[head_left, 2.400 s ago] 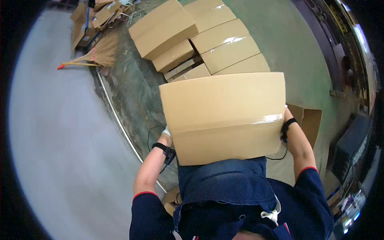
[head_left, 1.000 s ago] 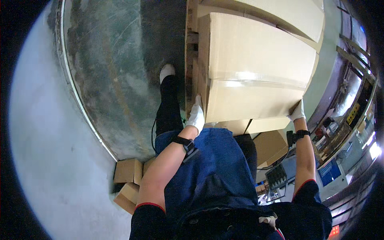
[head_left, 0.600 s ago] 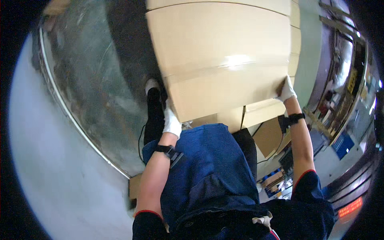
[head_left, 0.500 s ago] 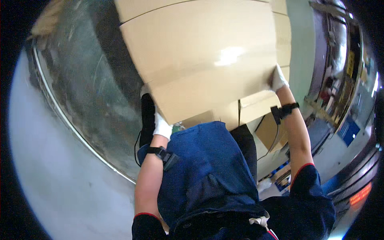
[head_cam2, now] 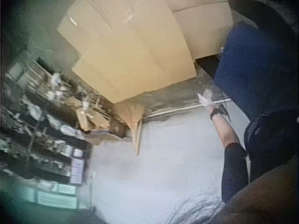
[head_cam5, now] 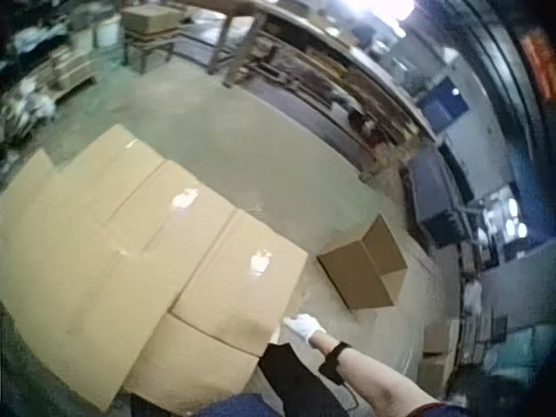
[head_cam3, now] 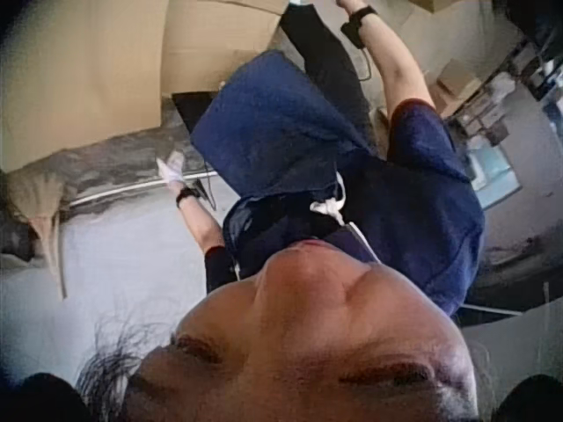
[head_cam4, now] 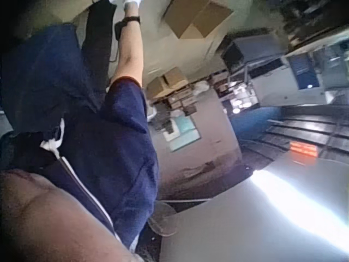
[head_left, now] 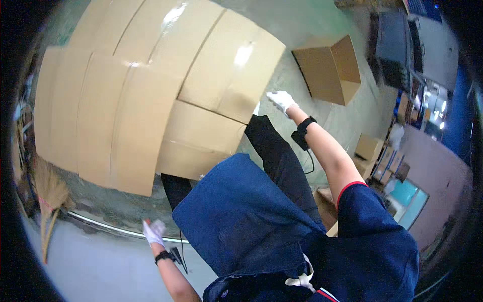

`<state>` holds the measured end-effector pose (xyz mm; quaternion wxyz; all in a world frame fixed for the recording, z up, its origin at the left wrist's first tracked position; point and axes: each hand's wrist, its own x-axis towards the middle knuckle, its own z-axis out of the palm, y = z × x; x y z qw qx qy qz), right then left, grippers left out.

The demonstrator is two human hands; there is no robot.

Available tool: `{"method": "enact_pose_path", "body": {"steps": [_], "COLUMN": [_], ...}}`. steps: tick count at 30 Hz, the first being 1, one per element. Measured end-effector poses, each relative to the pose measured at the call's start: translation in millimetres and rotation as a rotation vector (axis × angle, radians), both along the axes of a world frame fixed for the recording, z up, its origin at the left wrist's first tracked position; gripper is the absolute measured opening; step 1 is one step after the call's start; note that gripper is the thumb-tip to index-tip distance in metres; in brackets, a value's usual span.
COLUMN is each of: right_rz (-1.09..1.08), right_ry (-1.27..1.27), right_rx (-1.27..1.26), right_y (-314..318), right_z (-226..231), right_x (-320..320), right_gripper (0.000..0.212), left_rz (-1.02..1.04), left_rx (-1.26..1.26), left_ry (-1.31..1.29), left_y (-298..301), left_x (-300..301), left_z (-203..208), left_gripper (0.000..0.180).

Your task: Packing items into cardboard boxes and sealing them with tape.

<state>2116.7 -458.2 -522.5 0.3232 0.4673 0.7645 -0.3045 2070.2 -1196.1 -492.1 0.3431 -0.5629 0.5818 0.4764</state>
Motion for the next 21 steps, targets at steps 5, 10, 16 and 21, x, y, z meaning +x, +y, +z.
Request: {"method": "enact_pose_path", "body": {"steps": [5, 10, 16, 21], "right_rz": [-0.100, -0.372, -0.479, -0.059], "right_ry": [-0.035, 0.010, 0.124, 0.136], "right_rx": [-0.048, -0.208, -0.020, 0.217], "right_y": [132, 220, 277, 324], "right_z": [4, 42, 68, 55], "right_x": [93, 129, 171, 184], "right_gripper": [0.056, 0.054, 0.044, 0.058], "left_rz": [-0.103, -0.635, -0.670, -0.612], "left_rx": [-0.138, -0.065, 0.017, 0.321], "left_ry": [-0.272, -0.225, 0.040, 0.177], "left_y": [49, 226, 378, 465], "left_x": [124, 129, 82, 72], "left_z": [65, 137, 171, 168], "left_gripper": [0.057, 0.040, 0.041, 0.043]}}
